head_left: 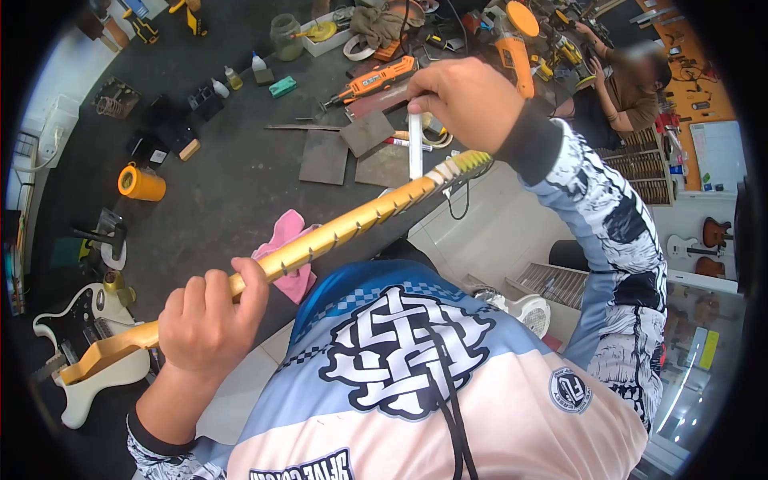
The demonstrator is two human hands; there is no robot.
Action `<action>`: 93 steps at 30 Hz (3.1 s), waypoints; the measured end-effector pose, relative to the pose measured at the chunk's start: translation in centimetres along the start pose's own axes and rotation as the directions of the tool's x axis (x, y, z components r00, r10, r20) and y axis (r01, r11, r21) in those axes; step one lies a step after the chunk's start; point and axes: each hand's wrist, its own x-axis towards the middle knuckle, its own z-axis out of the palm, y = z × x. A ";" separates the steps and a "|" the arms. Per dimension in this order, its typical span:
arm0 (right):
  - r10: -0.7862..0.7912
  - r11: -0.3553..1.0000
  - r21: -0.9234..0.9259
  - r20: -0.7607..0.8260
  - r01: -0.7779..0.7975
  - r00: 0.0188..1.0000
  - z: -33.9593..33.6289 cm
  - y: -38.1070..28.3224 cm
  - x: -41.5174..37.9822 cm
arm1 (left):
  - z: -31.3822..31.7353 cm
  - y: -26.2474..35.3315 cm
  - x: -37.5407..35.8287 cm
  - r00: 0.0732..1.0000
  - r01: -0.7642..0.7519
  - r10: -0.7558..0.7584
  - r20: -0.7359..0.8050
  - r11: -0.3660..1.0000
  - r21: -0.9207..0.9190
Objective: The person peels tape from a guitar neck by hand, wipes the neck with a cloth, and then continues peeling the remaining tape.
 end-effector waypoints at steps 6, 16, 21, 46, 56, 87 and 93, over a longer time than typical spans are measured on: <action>0.275 0.925 0.222 0.176 -0.310 0.945 2.1 3.4 -1.3 | 0.6 -0.4 -0.4 1.000 0.002 -0.001 0.025 0.999 -0.044; 0.468 0.884 0.111 -0.241 -0.455 0.850 5.8 10.9 -7.8 | 1.8 0.0 -1.6 0.942 0.124 -0.013 0.335 0.942 -0.313; 0.241 0.920 -0.156 -0.499 -0.359 0.833 15.7 11.9 -15.3 | 4.0 2.1 -3.8 0.671 0.587 -0.231 0.704 0.745 -0.315; 0.698 0.716 -0.081 0.051 -0.693 0.715 24.6 7.4 -16.8 | 4.6 4.3 -1.7 0.546 0.831 -0.394 0.739 0.141 -0.538; 0.656 0.747 0.364 -0.269 -0.556 0.705 15.6 6.2 -13.5 | 6.6 3.1 -2.0 0.617 0.618 0.044 0.786 -0.644 -0.450; 0.391 0.581 0.810 -0.191 -0.080 0.900 3.6 -11.0 -7.1 | 5.7 5.3 4.6 0.825 0.452 0.048 0.563 -0.655 -0.606; -0.257 0.958 -0.262 -0.597 0.119 0.760 -1.0 -6.9 -8.8 | 3.6 3.5 4.9 0.762 0.551 0.161 0.627 -0.669 -0.499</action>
